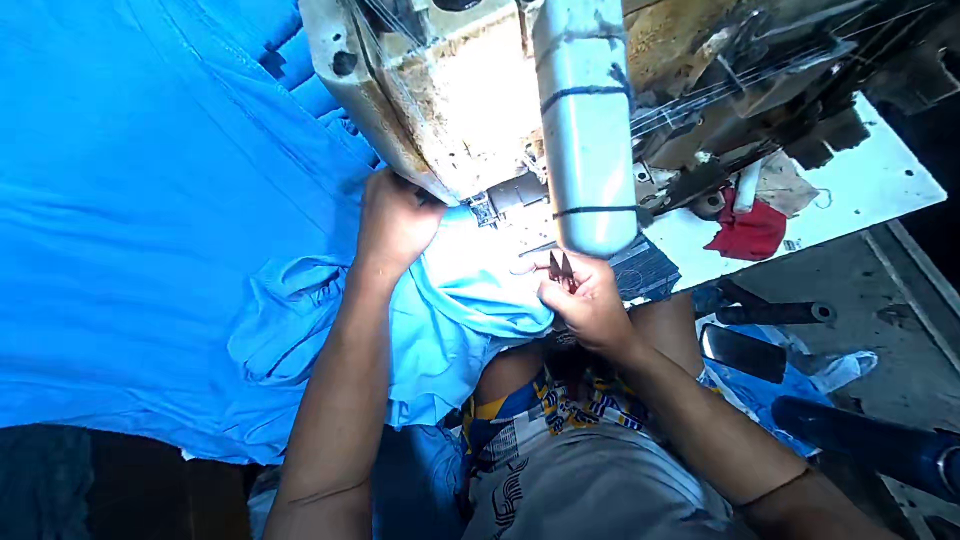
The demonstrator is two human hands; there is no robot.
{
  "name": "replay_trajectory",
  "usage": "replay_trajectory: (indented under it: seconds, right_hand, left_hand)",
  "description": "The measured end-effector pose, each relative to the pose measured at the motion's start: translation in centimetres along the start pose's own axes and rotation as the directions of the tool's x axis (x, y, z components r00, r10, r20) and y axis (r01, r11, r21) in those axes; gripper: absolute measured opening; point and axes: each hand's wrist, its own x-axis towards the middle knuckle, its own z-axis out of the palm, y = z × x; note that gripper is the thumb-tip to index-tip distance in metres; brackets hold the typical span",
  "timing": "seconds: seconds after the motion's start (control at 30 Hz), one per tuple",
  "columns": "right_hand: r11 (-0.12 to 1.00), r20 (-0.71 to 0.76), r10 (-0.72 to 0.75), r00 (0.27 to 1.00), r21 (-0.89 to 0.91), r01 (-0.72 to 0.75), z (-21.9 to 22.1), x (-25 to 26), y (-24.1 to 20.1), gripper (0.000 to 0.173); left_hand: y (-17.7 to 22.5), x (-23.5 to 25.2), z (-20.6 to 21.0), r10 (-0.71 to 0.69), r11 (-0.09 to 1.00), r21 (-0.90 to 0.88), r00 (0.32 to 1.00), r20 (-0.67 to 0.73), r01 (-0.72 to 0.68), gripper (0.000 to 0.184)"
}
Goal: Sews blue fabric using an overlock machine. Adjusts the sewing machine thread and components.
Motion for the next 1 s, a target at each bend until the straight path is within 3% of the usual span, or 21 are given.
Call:
replay_trajectory:
  seconds: [0.1, 0.17, 0.33, 0.4, 0.5, 0.83, 1.0]
  right_hand:
    - [1.0, -0.025, -0.024, 0.999, 0.014, 0.024, 0.5, 0.7, -0.1, 0.019]
    - [1.0, -0.025, -0.012, 1.0, 0.028, 0.013, 0.7, 0.2, -0.2, 0.02]
    - [0.999, -0.044, 0.005, 0.999, 0.033, -0.004, 0.2, -1.3, -0.6, 0.024]
    - [0.999, -0.058, 0.012, 0.998, 0.043, -0.01, 0.2, -1.3, -0.7, 0.023]
    - [0.999, -0.05, 0.017, 0.999, 0.052, -0.014, 0.4, -0.6, -0.5, 0.022]
    - [1.0, -0.05, -0.003, 0.999, 0.01, 0.004, 0.9, -0.2, -0.6, 0.018]
    - [1.0, -0.055, 0.01, 0.998, 0.027, -0.008, 0.6, -0.6, -0.7, 0.022]
  left_hand:
    - [-0.1, 0.9, 1.0, -0.126, 0.97, -0.21, 0.992, -0.002, 0.123, 0.044]
    - [-0.4, 1.2, 1.4, -0.104, 0.947, -0.305, 0.994, 0.011, 0.103, 0.047]
    - [-1.0, 1.1, 1.2, 0.013, 0.955, -0.297, 0.999, 0.032, -0.003, 0.037]
    - [-1.0, 0.8, 1.4, -0.008, 0.96, -0.281, 1.0, 0.028, 0.016, 0.041]
    - [-1.4, 1.1, 1.9, -0.046, 0.912, -0.407, 0.999, 0.001, 0.043, 0.051]
    - [-3.8, 2.2, 2.2, 0.11, 0.852, -0.516, 0.994, 0.008, -0.09, 0.065]
    - [-3.1, 1.8, 2.5, 0.06, 0.865, -0.498, 0.998, 0.002, -0.051, 0.049]
